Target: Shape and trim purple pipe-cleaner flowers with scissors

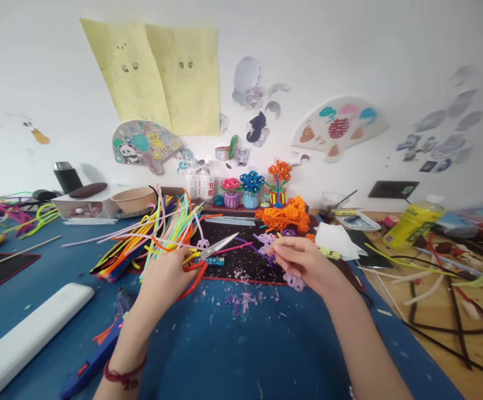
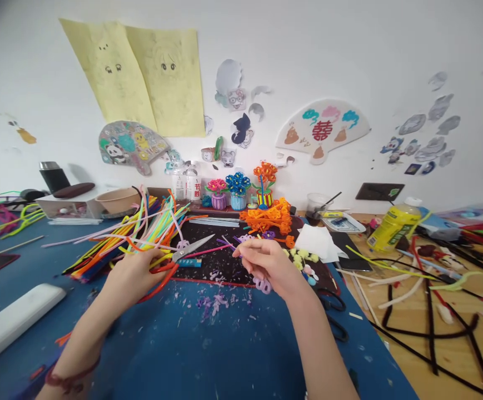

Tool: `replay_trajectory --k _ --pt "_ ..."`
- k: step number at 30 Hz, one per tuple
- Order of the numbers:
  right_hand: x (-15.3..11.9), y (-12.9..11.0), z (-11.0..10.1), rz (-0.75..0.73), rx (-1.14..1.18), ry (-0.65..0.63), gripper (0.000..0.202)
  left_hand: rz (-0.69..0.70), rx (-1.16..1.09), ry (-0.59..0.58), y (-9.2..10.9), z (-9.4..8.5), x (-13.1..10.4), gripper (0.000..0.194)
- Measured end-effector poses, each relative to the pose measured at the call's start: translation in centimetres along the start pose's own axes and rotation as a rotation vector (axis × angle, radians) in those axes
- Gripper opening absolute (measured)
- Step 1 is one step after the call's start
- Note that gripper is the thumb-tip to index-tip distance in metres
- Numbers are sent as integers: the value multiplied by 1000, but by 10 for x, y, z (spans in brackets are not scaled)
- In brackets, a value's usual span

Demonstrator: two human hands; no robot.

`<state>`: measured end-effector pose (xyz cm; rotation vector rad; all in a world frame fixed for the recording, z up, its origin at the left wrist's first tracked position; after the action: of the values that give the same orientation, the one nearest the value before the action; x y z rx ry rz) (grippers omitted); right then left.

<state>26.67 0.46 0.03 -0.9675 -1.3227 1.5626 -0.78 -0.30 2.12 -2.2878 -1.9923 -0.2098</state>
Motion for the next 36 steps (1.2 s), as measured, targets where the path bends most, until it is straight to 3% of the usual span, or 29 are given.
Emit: replay_trajectory --k 9,12,14,16,19,21,29,33,36 --pt "5 4 9 -26 -130 -26 30 -109 -18 -29 -23 34 -25 25" --pt "4 4 15 -25 -226 -59 30 -114 -9 16 -15 34 -27 22" --pt "4 4 21 -31 -276 -61 31 -93 -12 96 1 29 -26 24" --pt "4 5 26 -40 -293 -47 32 -35 -295 231 23 21 -23 27" --pt "6 6 32 -63 -285 -42 31 67 -994 123 59 16 -14 29" --pt "7 7 34 -82 -263 -59 30 123 -1257 103 75 16 -6 27" --pt "13 12 33 -48 -157 -40 34 109 -1475 73 84 20 13 21" --pt "14 15 33 17 47 -94 34 -15 -1572 181 83 19 18 21" --pt "15 17 30 65 136 -145 33 -93 -1621 338 74 17 26 21"
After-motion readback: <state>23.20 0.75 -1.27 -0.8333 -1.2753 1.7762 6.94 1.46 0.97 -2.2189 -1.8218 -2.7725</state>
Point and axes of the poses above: each hand's wrist, its own x-axis towards the middle knuckle, its own z-axis out of the palm, y = z × x, the point moved 1 cm from there along x, towards the middle knuckle, and after that the axes turned 4 degrees about z, right-handed, at the moved point
